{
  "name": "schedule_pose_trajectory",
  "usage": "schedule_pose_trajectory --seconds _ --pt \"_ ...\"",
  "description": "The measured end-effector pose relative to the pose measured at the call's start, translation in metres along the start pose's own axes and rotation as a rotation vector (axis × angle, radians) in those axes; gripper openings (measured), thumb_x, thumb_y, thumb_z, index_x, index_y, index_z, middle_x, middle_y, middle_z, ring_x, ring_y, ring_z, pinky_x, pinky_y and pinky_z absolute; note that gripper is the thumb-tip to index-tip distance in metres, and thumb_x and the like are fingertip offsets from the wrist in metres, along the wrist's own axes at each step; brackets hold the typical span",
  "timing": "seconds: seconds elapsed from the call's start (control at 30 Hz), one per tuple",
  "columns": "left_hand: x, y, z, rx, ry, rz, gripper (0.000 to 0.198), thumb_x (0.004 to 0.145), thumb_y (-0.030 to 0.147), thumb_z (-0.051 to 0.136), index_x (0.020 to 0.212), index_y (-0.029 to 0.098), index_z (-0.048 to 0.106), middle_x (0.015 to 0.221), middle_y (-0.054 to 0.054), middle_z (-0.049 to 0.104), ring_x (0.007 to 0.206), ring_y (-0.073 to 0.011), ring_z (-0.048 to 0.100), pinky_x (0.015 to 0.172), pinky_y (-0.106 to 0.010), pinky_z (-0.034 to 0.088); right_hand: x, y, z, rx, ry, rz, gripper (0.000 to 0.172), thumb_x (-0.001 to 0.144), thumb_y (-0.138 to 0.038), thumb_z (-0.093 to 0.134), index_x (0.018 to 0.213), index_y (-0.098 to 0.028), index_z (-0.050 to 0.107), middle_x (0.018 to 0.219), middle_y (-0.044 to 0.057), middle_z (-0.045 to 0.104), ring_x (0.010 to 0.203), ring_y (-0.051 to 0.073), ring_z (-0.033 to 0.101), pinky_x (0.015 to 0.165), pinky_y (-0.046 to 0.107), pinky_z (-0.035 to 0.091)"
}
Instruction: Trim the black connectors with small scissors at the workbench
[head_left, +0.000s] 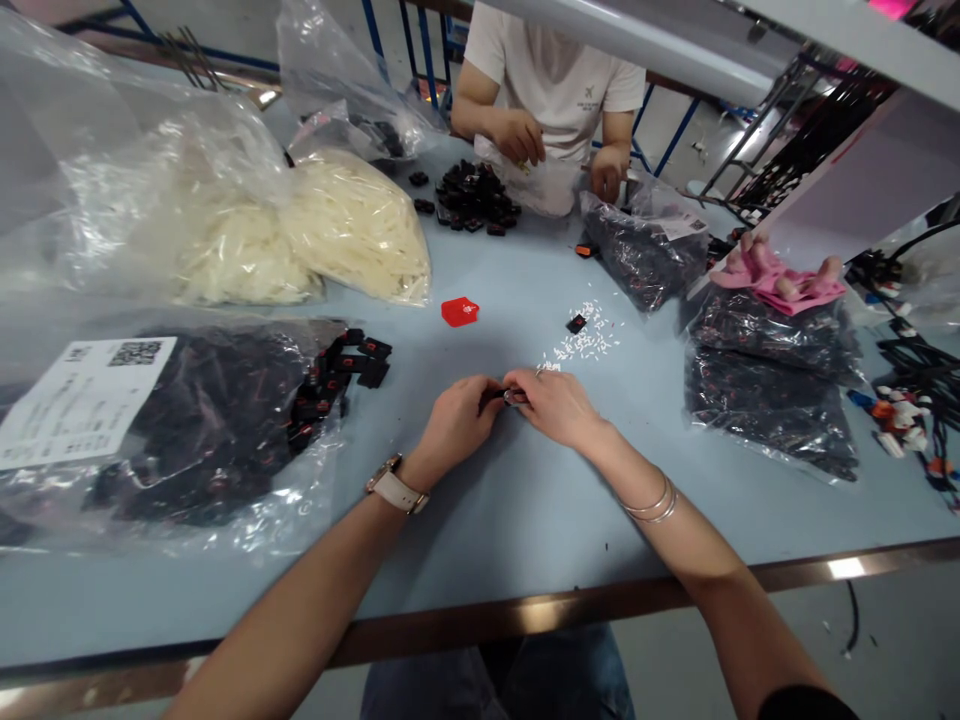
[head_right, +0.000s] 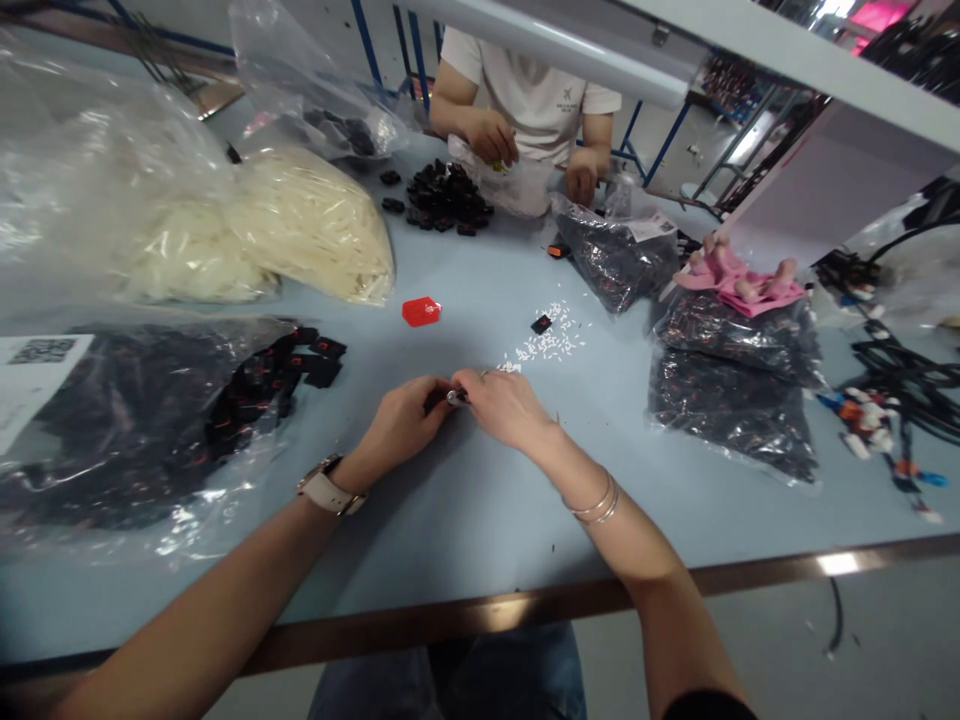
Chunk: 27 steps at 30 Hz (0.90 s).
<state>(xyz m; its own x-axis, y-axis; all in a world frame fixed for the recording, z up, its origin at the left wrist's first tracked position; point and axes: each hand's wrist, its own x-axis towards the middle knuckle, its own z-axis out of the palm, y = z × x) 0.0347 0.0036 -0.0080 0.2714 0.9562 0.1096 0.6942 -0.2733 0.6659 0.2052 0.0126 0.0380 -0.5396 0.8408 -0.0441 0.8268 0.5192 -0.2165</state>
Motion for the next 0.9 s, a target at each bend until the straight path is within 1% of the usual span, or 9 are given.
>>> schedule_pose_trajectory --seconds 0.17,0.33,0.4,0.5,0.57,0.63,0.73,0.83,0.9 --pt "0.0 -0.002 0.001 -0.001 0.028 0.022 0.012 0.077 0.013 0.047 0.082 0.019 0.057 0.082 -0.007 0.068 0.079 -0.0215 0.062 0.071 -0.033 0.048 -0.004 -0.017 -0.003 -0.129 -0.033 -0.043 0.023 0.096 -0.017 0.041 0.113 -0.017 0.056 0.09 0.008 0.072 0.081 0.018 0.064 0.063 0.027 0.038" --pt "-0.001 -0.003 -0.001 0.037 0.002 0.037 0.009 0.073 0.011 0.048 0.074 0.019 0.052 0.075 -0.005 0.064 0.072 -0.0205 0.059 0.066 -0.031 0.045 -0.008 -0.03 0.001 -0.156 -0.035 -0.048 0.038 0.087 -0.003 0.042 0.122 -0.014 0.054 0.089 0.011 0.071 0.074 0.018 0.063 0.058 0.027 0.037" --pt "-0.001 -0.002 -0.001 0.034 -0.003 0.028 0.009 0.074 0.012 0.048 0.075 0.02 0.053 0.076 -0.006 0.065 0.074 -0.021 0.06 0.067 -0.031 0.045 -0.007 -0.024 0.003 -0.033 -0.002 -0.032 0.041 0.084 -0.004 0.046 0.121 -0.017 0.057 0.09 0.009 0.072 0.075 0.018 0.063 0.06 0.027 0.04" --pt "0.0 0.0 -0.002 0.007 0.002 0.0 0.007 0.08 0.018 0.05 0.082 0.019 0.057 0.082 -0.006 0.068 0.077 -0.0219 0.062 0.07 -0.032 0.046 -0.001 -0.008 0.005 0.346 0.108 0.042 0.035 0.085 -0.014 0.05 0.117 -0.023 0.062 0.09 0.003 0.072 0.075 0.015 0.064 0.067 0.026 0.045" --pt "0.0 0.001 -0.002 -0.003 -0.001 -0.019 0.009 0.084 0.024 0.051 0.087 0.018 0.058 0.085 -0.007 0.069 0.077 -0.0223 0.063 0.07 -0.033 0.047 0.003 0.003 0.008 0.655 0.274 0.134 0.031 0.092 -0.027 0.043 0.115 -0.023 0.063 0.092 0.003 0.072 0.072 0.013 0.064 0.067 0.025 0.048" --pt "0.001 0.002 -0.002 -0.003 -0.007 -0.032 0.011 0.085 0.026 0.052 0.087 0.018 0.059 0.083 -0.007 0.069 0.075 -0.0219 0.062 0.069 -0.033 0.046 0.007 0.01 0.012 0.88 0.461 0.208 0.041 0.096 -0.041 0.033 0.109 -0.019 0.065 0.094 0.006 0.071 0.072 0.012 0.064 0.067 0.025 0.049" --pt "0.001 0.001 -0.001 0.001 -0.008 -0.032 0.011 0.086 0.027 0.052 0.088 0.018 0.059 0.081 -0.006 0.068 0.073 -0.0208 0.061 0.067 -0.032 0.045 0.008 0.014 0.02 0.994 0.602 0.292 0.057 0.095 -0.055 0.027 0.089 -0.016 0.068 0.08 0.007 0.07 0.067 0.013 0.063 0.063 0.025 0.048" --pt "0.0 0.001 -0.001 0.002 -0.005 -0.03 0.011 0.085 0.026 0.052 0.087 0.018 0.058 0.079 -0.006 0.066 0.072 -0.0204 0.06 0.065 -0.031 0.044 0.008 0.012 0.03 0.996 0.615 0.381 0.066 0.093 -0.062 0.023 0.069 -0.017 0.064 0.054 0.003 0.059 0.053 0.013 0.056 0.053 0.024 0.043" --pt "0.0 0.001 -0.002 -0.005 -0.006 -0.028 0.01 0.085 0.026 0.052 0.086 0.018 0.058 0.078 -0.005 0.066 0.071 -0.0201 0.06 0.064 -0.031 0.044 0.007 0.009 0.036 0.975 0.619 0.388 0.066 0.092 -0.064 0.023 0.064 -0.017 0.061 0.049 0.001 0.053 0.048 0.012 0.052 0.05 0.023 0.041"
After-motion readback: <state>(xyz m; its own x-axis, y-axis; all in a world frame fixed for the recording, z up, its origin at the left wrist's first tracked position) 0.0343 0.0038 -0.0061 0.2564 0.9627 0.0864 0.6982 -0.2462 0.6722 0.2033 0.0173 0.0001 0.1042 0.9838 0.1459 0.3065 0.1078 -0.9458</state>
